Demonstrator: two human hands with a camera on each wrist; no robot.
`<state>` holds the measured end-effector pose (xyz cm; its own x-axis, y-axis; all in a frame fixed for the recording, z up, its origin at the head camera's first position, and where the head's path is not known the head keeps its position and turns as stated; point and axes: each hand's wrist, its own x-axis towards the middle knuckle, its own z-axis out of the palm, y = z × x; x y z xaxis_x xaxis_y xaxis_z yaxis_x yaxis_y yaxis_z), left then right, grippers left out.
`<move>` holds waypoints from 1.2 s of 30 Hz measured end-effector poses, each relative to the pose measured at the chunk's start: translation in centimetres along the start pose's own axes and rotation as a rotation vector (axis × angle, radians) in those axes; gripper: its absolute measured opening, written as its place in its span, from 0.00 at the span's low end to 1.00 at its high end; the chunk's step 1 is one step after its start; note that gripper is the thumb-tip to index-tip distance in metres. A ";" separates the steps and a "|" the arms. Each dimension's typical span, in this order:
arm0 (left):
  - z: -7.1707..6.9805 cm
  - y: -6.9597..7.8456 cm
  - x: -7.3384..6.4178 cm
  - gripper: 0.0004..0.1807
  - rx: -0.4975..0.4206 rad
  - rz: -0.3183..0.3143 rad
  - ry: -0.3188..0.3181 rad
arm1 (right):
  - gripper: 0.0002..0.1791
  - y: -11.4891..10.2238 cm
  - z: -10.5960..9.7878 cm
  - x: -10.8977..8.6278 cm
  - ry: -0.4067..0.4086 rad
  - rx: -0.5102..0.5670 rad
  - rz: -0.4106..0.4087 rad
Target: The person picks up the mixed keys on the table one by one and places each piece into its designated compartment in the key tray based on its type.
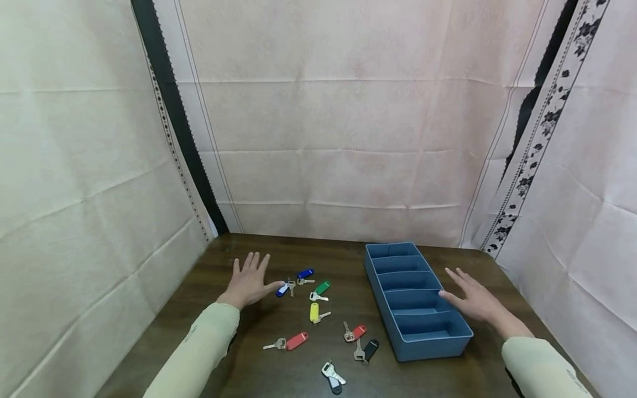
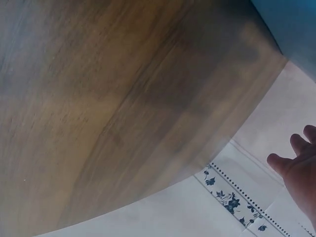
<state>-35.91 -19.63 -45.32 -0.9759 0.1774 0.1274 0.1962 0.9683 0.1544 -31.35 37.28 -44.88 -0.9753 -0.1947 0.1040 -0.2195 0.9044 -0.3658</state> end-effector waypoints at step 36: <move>2.3 -0.1 1.0 0.43 -0.261 0.039 -0.066 | 0.43 -0.3 0.6 -1.3 -0.145 0.244 0.033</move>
<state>-37.17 -19.16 -47.47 -0.9696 0.2328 0.0751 0.2432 0.8842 0.3988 -30.06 36.99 -45.49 -0.9714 -0.2344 -0.0390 -0.1690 0.7967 -0.5803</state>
